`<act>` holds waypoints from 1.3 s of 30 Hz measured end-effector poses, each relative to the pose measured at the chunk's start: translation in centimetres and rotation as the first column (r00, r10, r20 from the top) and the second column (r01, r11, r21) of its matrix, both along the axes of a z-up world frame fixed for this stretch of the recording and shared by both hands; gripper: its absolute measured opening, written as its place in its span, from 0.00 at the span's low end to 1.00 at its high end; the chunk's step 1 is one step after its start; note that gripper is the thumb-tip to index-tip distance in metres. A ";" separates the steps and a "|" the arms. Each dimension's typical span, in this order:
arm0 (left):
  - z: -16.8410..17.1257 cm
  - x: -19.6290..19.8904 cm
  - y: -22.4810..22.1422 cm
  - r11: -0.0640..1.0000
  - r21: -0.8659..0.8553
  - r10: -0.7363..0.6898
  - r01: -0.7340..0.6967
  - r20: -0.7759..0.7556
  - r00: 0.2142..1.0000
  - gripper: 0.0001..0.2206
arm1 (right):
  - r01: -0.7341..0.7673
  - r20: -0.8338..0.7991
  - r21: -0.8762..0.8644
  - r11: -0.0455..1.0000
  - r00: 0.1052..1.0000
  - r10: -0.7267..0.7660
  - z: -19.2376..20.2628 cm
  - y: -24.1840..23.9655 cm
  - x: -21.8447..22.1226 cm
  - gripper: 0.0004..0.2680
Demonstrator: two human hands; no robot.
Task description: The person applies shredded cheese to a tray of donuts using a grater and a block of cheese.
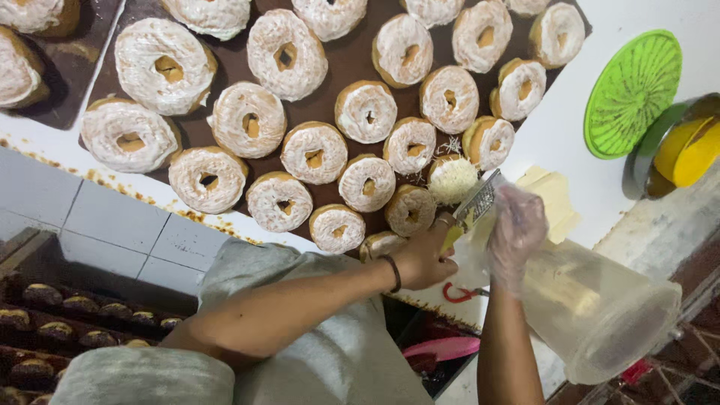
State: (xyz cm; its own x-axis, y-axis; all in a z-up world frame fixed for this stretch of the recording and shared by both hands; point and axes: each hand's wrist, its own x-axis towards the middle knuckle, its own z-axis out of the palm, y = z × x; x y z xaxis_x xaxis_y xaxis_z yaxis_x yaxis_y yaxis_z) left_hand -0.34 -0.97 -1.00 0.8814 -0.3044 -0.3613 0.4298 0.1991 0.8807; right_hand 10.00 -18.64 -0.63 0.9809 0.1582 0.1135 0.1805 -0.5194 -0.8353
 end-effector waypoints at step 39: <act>2.2 -9.6 4.6 0.958 0.168 0.248 -0.232 -0.081 0.965 0.28 | -0.777 -0.728 0.115 0.619 0.358 0.584 3.5 -10.8 -16.1 0.05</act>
